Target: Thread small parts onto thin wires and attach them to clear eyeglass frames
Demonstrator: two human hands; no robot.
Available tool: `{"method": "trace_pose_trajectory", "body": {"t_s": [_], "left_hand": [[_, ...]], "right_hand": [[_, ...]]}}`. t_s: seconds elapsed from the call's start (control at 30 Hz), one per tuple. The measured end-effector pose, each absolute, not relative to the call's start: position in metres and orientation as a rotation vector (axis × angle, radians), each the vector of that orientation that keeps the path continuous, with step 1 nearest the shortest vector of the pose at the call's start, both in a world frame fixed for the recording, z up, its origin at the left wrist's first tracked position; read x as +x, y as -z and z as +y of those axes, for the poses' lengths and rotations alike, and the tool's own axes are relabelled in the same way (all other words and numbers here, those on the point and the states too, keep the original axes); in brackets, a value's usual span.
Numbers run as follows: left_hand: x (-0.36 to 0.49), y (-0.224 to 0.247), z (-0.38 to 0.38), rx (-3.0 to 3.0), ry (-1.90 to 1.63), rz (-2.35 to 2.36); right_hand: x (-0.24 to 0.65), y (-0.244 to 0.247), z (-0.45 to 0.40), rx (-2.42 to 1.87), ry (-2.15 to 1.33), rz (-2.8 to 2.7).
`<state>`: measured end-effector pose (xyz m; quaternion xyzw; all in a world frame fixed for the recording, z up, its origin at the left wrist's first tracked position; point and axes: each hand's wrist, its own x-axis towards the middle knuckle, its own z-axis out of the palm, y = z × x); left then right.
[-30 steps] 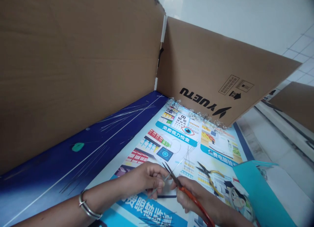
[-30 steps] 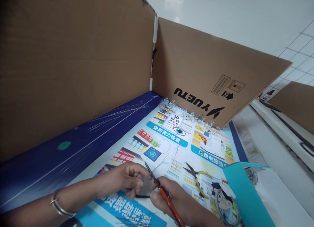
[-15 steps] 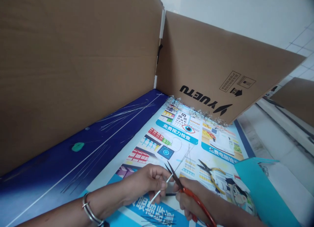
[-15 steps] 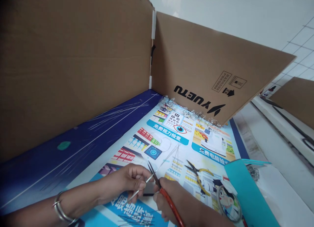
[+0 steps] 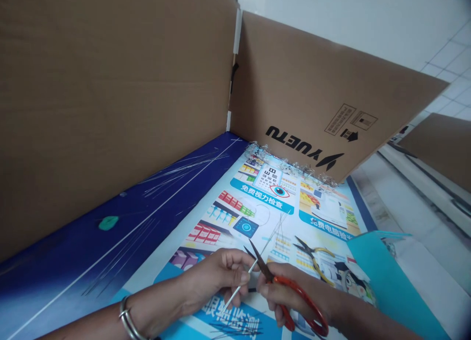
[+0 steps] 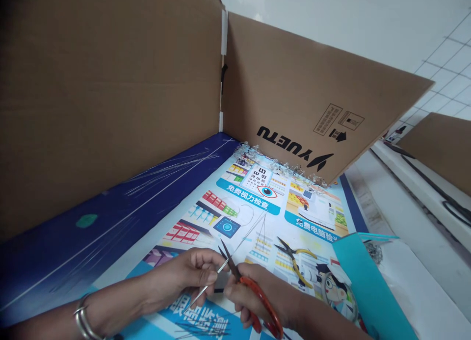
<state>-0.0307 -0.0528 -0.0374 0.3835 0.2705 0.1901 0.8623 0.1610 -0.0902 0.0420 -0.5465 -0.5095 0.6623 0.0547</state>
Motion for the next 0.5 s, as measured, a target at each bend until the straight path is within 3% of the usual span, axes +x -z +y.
{"method": "trace_pose_trajectory", "body": {"t_s": [0.5], "left_hand": [[-0.027,0.046,-0.056,0.821,-0.375,0.69]], "right_hand": [[0.158,-0.015,-0.083,-1.934,-2.088,-1.459]]}}
